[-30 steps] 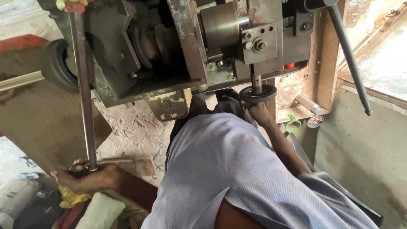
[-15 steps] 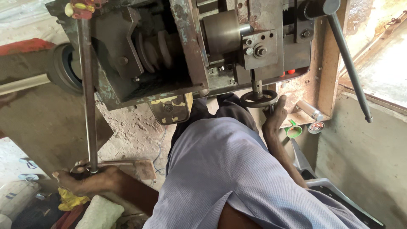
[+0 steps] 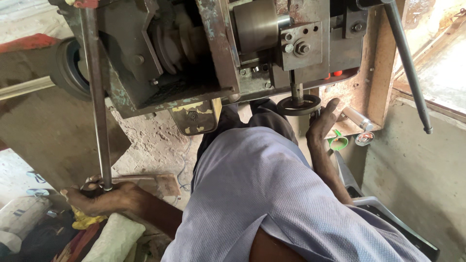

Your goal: The person operates a metal fabrication machine by turning hand wheels and pulling a long lever to shape or cut metal pieces. They handle cylindrical metal components and a red tool to assist in the process.

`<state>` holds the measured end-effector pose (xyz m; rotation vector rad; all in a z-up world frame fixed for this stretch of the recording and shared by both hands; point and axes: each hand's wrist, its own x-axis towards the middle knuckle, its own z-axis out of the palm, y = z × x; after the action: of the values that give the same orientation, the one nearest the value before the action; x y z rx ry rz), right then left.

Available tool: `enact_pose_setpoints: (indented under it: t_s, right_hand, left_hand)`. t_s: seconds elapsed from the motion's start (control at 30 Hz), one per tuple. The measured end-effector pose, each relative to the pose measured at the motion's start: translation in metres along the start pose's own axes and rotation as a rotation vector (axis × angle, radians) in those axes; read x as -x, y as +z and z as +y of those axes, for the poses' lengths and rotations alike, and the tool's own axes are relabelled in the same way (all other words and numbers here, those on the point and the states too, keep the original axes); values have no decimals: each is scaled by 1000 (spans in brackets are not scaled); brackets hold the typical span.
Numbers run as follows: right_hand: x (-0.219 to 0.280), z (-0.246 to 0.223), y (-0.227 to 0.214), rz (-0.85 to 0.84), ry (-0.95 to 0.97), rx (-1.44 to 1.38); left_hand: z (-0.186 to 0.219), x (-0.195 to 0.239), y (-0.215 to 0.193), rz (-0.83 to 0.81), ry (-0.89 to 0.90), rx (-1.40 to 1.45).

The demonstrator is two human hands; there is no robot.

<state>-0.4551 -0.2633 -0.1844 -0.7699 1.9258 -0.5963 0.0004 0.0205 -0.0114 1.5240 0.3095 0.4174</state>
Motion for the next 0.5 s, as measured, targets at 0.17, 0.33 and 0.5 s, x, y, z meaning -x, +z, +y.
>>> enact_pose_setpoints:
  t_s: [0.17,0.33,0.5]
  right_hand:
    - [-12,9,-1,-15,-22,-50]
    - [-14,8,-1,-7,6,-20]
    - [-19,11,-2,5,19,10]
  left_hand:
    - [4,4,-2,-41,1,-64]
    - [-3,-1,-6,-30,58,-91]
    - [-2,0,-4,-15,51,-70]
